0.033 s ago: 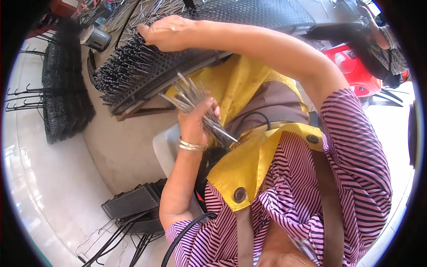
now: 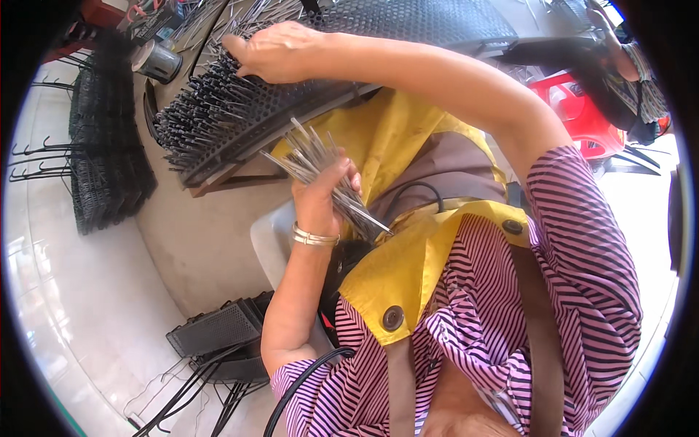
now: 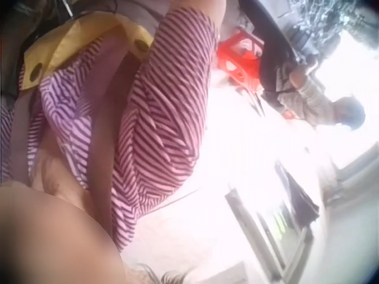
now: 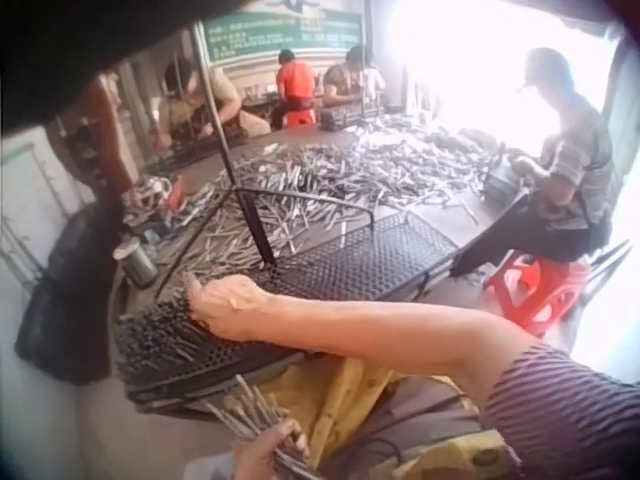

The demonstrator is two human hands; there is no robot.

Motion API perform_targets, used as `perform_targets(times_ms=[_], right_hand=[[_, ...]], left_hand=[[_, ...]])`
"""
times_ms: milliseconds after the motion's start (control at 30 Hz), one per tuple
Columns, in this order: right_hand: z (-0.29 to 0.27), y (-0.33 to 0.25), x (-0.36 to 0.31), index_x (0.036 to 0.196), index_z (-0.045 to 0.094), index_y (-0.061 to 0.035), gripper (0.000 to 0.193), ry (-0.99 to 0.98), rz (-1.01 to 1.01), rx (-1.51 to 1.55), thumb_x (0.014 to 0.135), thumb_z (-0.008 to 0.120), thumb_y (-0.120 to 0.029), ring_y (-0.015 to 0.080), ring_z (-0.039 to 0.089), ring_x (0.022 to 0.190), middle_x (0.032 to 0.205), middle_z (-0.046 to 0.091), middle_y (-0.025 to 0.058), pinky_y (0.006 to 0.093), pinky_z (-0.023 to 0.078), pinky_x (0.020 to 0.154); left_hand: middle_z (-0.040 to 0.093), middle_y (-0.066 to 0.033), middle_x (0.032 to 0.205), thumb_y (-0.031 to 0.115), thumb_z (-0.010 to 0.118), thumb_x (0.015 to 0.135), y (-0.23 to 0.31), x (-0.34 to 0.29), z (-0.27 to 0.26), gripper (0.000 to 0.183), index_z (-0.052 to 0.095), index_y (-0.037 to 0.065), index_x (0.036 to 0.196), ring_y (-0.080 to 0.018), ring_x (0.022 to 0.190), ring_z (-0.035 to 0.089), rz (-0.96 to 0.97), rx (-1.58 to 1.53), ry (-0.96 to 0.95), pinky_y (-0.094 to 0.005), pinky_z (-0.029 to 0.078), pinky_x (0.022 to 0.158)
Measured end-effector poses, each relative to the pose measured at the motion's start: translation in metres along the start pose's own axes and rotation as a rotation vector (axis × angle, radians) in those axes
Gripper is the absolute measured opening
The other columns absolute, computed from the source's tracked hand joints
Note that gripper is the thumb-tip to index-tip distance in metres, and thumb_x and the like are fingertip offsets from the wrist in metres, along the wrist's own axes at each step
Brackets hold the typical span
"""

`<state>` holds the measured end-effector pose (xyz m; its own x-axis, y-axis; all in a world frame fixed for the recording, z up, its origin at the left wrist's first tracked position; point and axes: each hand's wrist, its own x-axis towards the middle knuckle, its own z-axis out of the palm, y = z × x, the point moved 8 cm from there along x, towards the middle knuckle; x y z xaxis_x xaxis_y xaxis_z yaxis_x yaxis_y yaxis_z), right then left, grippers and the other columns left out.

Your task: The person is inserting thin metal rods into a perforated metal grid template.

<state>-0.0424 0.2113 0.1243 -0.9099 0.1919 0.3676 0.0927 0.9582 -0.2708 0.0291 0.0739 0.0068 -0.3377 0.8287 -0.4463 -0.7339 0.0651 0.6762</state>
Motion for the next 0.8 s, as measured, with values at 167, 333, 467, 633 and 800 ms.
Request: perform_targets(times_ms=[167,333,467,633,800], right_hand=[[-0.018,0.001,-0.052,0.07,0.051,0.0057,0.043,0.124,0.189,0.397,0.074,0.064,-0.035,0.036,0.058,0.059,0.056,0.053,0.0214,0.0387,0.045,0.051],[0.026,-0.007,-0.092,0.085,0.062,0.0026,0.03,-0.258,0.433,0.866,0.073,0.064,-0.025,0.0142,0.057,0.067,0.072,0.063,0.0096,0.0275,0.045,0.062],[0.017,-0.002,-0.098,0.078,0.062,0.0023,0.024,-0.223,0.492,0.948,0.07,0.063,-0.02,0.0128,0.055,0.065,0.069,0.061,0.008,0.0273,0.044,0.062],[0.013,0.003,-0.107,0.076,0.061,0.0021,0.021,-0.225,0.499,0.901,0.071,0.062,-0.019,0.0125,0.054,0.064,0.067,0.06,0.007,0.0266,0.043,0.061],[0.005,0.014,-0.109,0.08,0.06,0.0018,0.016,-0.185,0.599,0.96,0.075,0.059,-0.013,0.0111,0.057,0.066,0.071,0.062,0.0065,0.0242,0.045,0.06]], left_hand=[[0.053,-0.0103,0.064,0.003,0.058,0.073,0.002,0.002,0.0,0.018,0.051,-0.002,0.089,-0.0185,0.053,0.053,0.015,-0.007,-0.042,-0.0283,0.043,0.047],[0.053,-0.0102,0.072,0.005,0.059,0.076,-0.002,0.005,0.001,0.025,0.05,0.0,0.099,-0.0201,0.058,0.052,0.01,0.015,-0.172,-0.0311,0.044,0.05],[0.054,-0.0106,0.074,0.005,0.062,0.074,-0.001,0.003,0.009,0.03,0.05,0.0,0.101,-0.0207,0.058,0.052,0.051,0.063,-0.252,-0.0317,0.044,0.051],[0.055,-0.0085,0.072,-0.004,0.063,0.065,-0.003,-0.004,0.016,0.033,0.048,-0.003,0.095,-0.0164,0.057,0.054,0.041,0.112,-0.206,-0.0256,0.045,0.052],[0.055,-0.0078,0.072,-0.003,0.062,0.068,-0.004,-0.003,0.014,0.029,0.049,-0.003,0.094,-0.0159,0.056,0.054,0.027,0.133,-0.146,-0.0263,0.045,0.05]])
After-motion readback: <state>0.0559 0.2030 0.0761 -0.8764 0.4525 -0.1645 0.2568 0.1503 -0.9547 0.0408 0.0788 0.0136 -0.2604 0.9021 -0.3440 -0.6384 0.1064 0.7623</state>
